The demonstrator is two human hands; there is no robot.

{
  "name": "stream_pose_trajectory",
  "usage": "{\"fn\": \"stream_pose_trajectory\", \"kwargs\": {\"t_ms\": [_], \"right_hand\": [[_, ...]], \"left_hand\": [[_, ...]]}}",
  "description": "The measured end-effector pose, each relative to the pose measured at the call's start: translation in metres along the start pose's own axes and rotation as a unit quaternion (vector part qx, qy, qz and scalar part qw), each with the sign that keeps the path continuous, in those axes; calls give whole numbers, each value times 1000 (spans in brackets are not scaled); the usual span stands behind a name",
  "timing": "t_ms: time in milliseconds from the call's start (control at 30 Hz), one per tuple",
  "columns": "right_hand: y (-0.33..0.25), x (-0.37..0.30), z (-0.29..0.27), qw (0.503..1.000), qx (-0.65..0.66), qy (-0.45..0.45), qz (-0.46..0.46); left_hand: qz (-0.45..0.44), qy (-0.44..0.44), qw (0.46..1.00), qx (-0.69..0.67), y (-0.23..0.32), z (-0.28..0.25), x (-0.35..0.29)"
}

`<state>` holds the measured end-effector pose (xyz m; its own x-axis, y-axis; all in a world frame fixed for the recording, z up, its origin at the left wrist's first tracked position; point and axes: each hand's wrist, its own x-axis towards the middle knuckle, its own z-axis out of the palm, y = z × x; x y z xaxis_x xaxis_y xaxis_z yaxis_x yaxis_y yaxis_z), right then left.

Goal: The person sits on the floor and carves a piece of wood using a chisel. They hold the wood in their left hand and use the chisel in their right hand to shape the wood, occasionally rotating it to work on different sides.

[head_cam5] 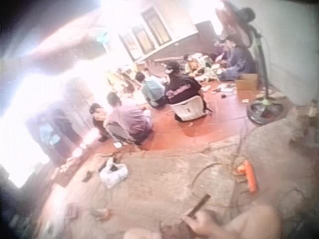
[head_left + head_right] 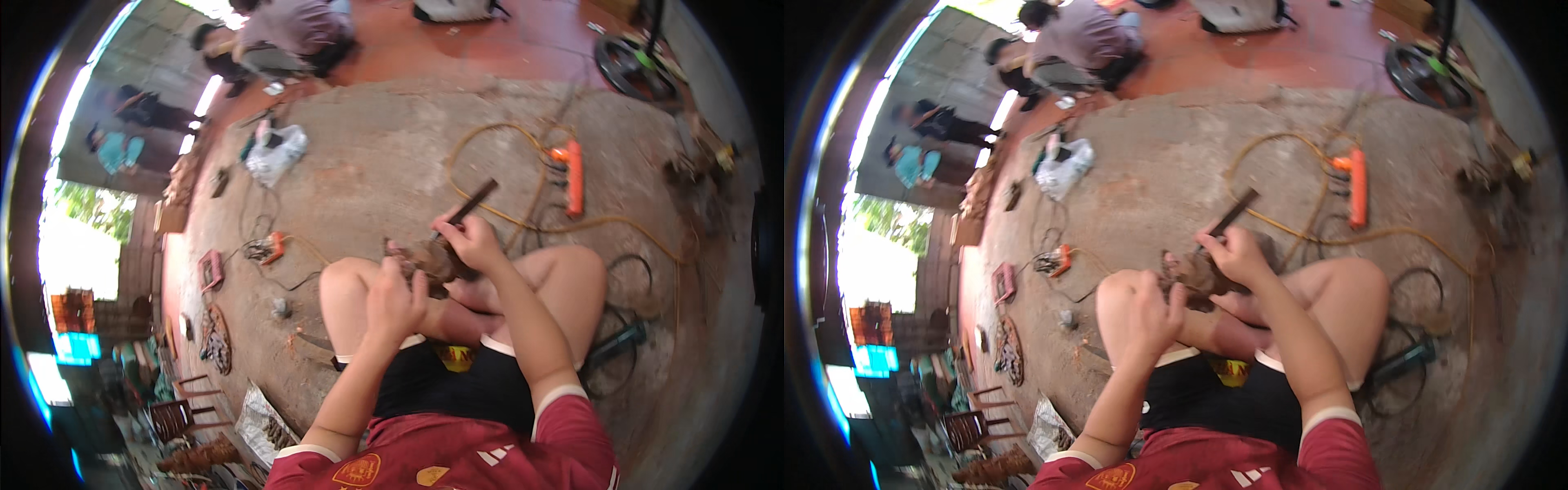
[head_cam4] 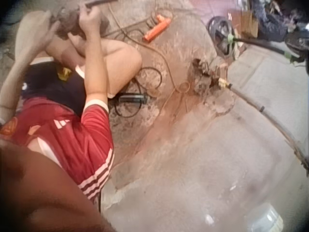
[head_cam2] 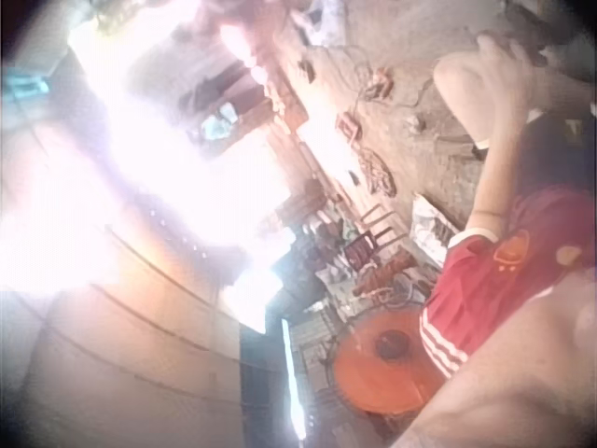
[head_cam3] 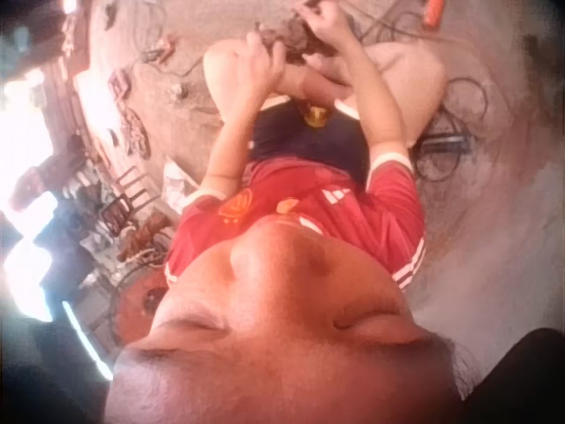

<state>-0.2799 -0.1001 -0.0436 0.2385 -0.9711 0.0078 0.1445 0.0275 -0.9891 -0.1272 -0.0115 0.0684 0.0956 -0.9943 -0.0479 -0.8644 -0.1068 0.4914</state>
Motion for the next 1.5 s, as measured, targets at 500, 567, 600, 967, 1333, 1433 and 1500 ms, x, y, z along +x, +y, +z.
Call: {"fn": "stream_pose_trajectory", "kwargs": {"t_ms": [500, 567, 600, 967, 1333, 1433, 1500], "right_hand": [[9, 1, -14, 995, 43, 91, 18], [6, 1, -16, 995, 35, 90, 24], [6, 0, -18, 995, 29, 91, 28], [20, 5, -35, 990, 31, 138, 22], [30, 3, -60, 972, 7, 227, 66], [32, -3, -69, 956, 41, 282, 62], [35, 2, -80, 960, 57, 269, 44]], "left_hand": [[80, 54, 995, -26, -15, 3, 1], [75, 53, 996, -22, -17, 2, 2], [69, 50, 996, -20, -18, 2, 2], [22, 74, 997, -8, -33, -3, 21], [47, 36, 998, -23, -2, -1, 82], [125, 8, 992, 2, 19, 12, 72], [144, 2, 989, 14, 26, 12, 70]]}}
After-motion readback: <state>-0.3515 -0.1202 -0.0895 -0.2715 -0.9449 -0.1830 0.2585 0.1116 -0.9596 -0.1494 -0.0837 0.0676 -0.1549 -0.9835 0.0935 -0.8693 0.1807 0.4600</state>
